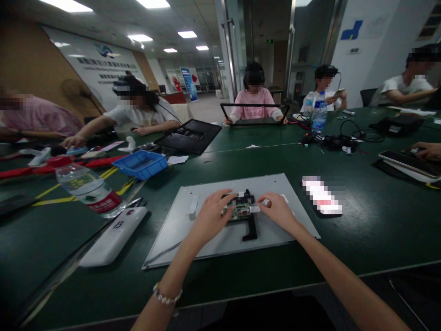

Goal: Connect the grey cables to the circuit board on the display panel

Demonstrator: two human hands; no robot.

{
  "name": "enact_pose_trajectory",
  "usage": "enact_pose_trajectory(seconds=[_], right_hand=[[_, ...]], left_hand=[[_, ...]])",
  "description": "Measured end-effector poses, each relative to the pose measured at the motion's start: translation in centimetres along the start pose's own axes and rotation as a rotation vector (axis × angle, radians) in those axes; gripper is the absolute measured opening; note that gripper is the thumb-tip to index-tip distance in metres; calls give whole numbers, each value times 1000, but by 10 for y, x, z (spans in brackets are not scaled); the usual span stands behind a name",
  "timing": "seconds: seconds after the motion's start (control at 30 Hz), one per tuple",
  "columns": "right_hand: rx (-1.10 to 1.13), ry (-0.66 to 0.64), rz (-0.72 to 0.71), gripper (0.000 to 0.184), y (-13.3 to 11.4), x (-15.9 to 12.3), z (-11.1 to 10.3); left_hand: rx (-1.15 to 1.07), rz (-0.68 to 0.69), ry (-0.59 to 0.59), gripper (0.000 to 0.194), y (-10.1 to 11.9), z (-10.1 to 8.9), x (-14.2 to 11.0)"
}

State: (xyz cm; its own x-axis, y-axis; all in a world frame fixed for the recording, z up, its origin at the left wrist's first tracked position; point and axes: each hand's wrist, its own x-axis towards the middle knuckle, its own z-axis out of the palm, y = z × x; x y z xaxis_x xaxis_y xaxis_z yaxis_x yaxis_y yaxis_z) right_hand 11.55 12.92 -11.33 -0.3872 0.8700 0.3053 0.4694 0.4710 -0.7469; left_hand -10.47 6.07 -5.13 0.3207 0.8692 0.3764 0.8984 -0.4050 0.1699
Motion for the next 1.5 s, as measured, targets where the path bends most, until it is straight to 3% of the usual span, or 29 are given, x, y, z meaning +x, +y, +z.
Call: enact_pose_trajectory(seconds=[0.23, 0.4, 0.57, 0.7, 1.23, 1.5], right_hand=[[28, -89, 21, 20, -4, -3, 1], [121, -120, 78, 24, 0, -2, 3], [280, -161, 187, 18, 8, 2, 2], [299, -181, 234, 17, 9, 3, 0], [-19, -71, 49, 14, -4, -5, 10], [-4, -60, 3, 16, -3, -6, 6]], left_hand=[[-6, -151, 180, 27, -71, -32, 8], [-26, -247, 244, 26, -107, -23, -3], [-30, -228, 192, 28, -111, -5, -11], [-14, -194, 185, 29, -107, -2, -8], [190, -329, 144, 28, -131, -5, -24], [38, -384, 195, 31, -152, -2, -33]])
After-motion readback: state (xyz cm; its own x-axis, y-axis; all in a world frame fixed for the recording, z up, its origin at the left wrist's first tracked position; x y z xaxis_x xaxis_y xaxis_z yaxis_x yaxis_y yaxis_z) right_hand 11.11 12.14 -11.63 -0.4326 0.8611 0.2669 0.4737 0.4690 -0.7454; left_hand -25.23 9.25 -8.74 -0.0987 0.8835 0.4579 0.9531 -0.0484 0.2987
